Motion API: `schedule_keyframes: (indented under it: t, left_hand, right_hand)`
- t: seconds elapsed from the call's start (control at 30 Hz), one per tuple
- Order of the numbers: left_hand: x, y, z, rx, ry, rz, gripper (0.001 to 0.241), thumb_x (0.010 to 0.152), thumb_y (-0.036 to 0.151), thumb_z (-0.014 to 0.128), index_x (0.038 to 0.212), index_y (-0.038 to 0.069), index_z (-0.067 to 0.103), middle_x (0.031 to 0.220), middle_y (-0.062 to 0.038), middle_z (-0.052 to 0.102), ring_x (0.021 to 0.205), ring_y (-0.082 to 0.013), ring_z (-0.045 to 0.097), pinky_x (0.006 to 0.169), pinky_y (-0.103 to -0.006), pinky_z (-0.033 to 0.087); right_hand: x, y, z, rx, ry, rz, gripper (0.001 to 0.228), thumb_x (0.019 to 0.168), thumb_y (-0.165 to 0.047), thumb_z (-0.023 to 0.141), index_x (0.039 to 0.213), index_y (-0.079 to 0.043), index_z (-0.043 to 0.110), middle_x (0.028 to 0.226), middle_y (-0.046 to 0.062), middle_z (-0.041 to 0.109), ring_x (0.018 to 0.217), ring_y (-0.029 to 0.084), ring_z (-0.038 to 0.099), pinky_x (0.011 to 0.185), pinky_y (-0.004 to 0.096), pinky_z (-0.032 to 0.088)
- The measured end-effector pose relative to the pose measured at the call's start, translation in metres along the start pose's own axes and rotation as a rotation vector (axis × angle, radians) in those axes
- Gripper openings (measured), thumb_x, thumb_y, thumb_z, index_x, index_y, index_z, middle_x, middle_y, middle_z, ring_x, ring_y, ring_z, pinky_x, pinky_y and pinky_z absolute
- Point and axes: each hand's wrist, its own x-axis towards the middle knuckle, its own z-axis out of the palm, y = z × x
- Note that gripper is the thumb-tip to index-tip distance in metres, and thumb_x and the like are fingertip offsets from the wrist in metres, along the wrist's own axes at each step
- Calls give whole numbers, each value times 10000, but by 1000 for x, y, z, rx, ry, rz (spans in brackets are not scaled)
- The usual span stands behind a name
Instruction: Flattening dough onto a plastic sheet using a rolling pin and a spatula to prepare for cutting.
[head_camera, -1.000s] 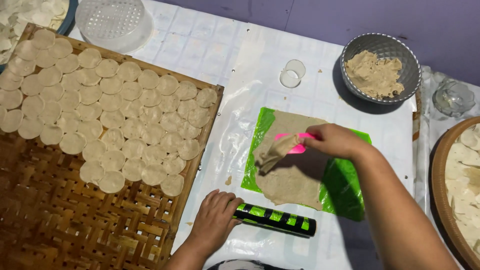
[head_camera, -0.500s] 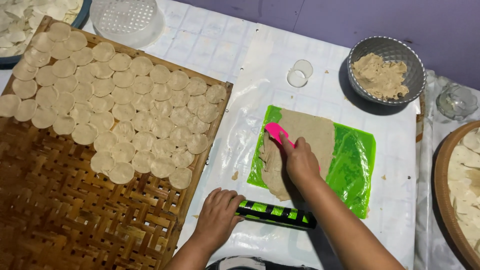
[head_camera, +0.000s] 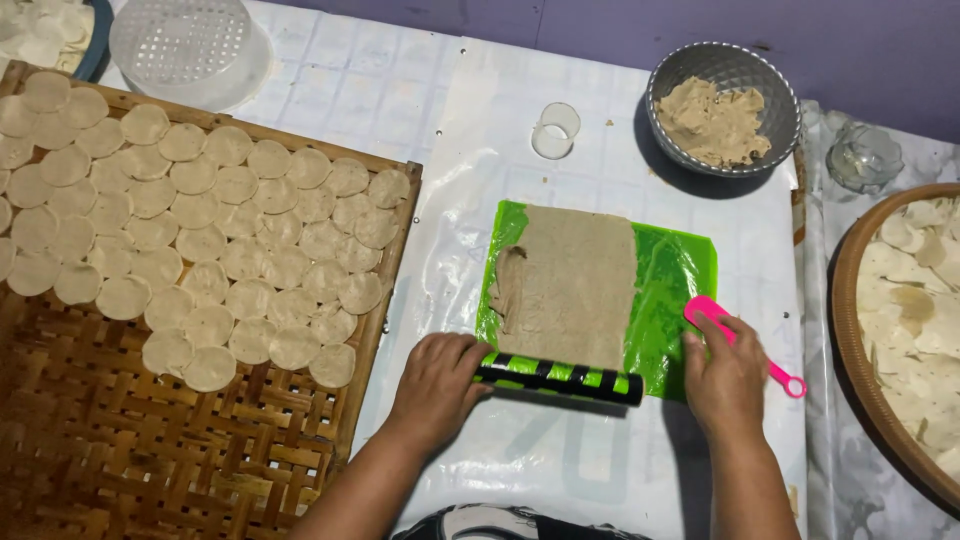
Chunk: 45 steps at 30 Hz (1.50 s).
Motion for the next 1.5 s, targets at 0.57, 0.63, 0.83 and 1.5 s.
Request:
schedule_keyframes:
  t: [0.57, 0.63, 0.83, 1.5]
  left_hand:
    - [95, -61, 14, 159, 95, 38, 570, 978, 408, 585, 1467, 120, 525, 1555, -99, 484, 1473, -308, 372, 1198, -495, 250]
    - [115, -67, 19, 180, 75, 1, 556, 1033, 422, 498, 1499, 119, 508, 1595, -88, 450, 1501, -300, 349, 1216, -491, 243]
    - [192, -86, 22, 330, -95, -135, 596, 1065, 446, 274, 1566, 134, 360, 1667, -95, 269, 1547, -290, 183, 1241, -508, 92]
    - [91, -54, 15, 216, -45, -196, 594, 1072, 412, 374, 1562, 76, 391, 1634, -132, 331, 1553, -317, 229, 1248, -542, 75]
  right_hand:
    - [28, -137, 78, -84, -236, -256, 722, 932, -496, 567, 1496, -60, 453, 1562, 131, 434, 1494, 287, 326, 1138, 782, 10]
    - [52, -138, 84, -131, -240, -236, 699, 975, -523, 504, 1510, -76, 445, 1605, 122, 393, 1525, 281, 287, 1140, 784, -10]
    - [138, -141, 96, -123, -399, -151, 579, 1035, -517, 333, 1542, -249, 414, 1658, 107, 246, 1546, 273, 133, 1121, 761, -102]
    - [60, -128, 82, -66, -343, -135, 688, 1051, -535, 335, 1603, -124, 313, 1689, 149, 217, 1575, 279, 154, 1162, 737, -69]
